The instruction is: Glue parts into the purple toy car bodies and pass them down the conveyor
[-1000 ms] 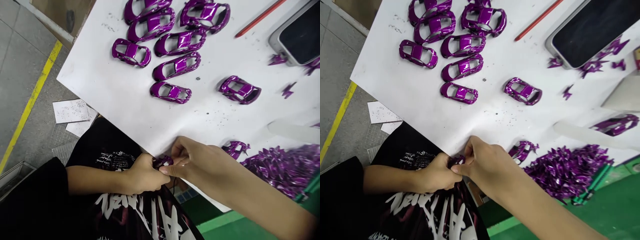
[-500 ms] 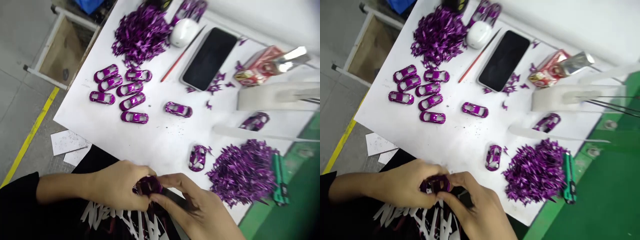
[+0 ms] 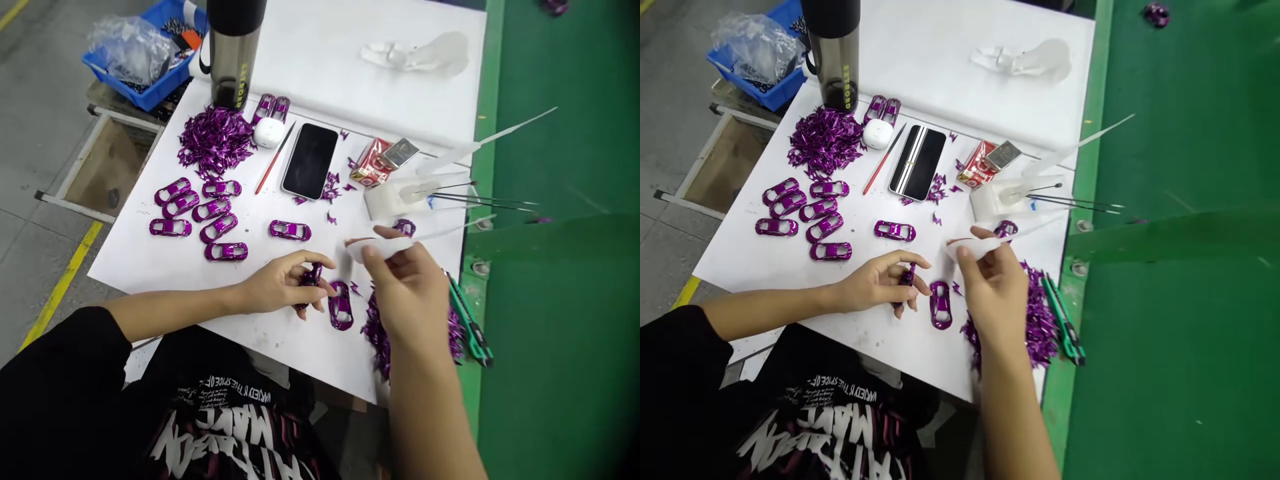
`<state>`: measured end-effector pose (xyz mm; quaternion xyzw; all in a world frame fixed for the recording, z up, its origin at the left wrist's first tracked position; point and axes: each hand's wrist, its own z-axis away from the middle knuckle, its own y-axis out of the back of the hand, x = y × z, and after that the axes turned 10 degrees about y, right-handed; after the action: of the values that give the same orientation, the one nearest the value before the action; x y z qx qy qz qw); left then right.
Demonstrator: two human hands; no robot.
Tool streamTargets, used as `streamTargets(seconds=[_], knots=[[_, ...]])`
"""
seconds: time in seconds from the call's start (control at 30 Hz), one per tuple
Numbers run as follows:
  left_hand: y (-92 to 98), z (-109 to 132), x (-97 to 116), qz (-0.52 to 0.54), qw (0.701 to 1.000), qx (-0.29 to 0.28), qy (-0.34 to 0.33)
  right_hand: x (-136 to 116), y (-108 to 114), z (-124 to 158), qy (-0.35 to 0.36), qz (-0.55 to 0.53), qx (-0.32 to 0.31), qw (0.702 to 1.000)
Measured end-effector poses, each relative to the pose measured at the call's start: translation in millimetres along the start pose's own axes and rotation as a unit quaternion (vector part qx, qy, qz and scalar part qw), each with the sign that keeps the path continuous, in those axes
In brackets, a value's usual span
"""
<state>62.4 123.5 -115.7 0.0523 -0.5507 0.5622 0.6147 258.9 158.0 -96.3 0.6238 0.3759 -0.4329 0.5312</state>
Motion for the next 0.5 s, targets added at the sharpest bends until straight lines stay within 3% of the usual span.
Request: streamTargets(seconds=[0.13, 0.23, 0.33, 0.43, 0.5], knots=[[1.3, 0, 2, 0.033, 0.999, 0.029, -0.025, -41, -2, 4, 0.006, -0.116, 0.088, 0.989], [0.1, -1, 3, 0.066, 0.996, 0.046, -0.027, -65, -9, 7, 0.031, -0.085, 0.211, 0.973], [-1.6, -4, 5, 0.066, 0.996, 0.066, -0.013, -68, -20, 18, 0.111, -0.051, 0.284, 0.951], [-3.3, -5, 6, 0.068, 0.995, 0.076, 0.005, -55, -26, 38, 0.212, -0.023, 0.281, 0.936], [-4.0, -5, 5, 0.079, 0.994, 0.077, 0.012, -46, -21, 51, 0.211, 0.030, 0.195, 0.957]])
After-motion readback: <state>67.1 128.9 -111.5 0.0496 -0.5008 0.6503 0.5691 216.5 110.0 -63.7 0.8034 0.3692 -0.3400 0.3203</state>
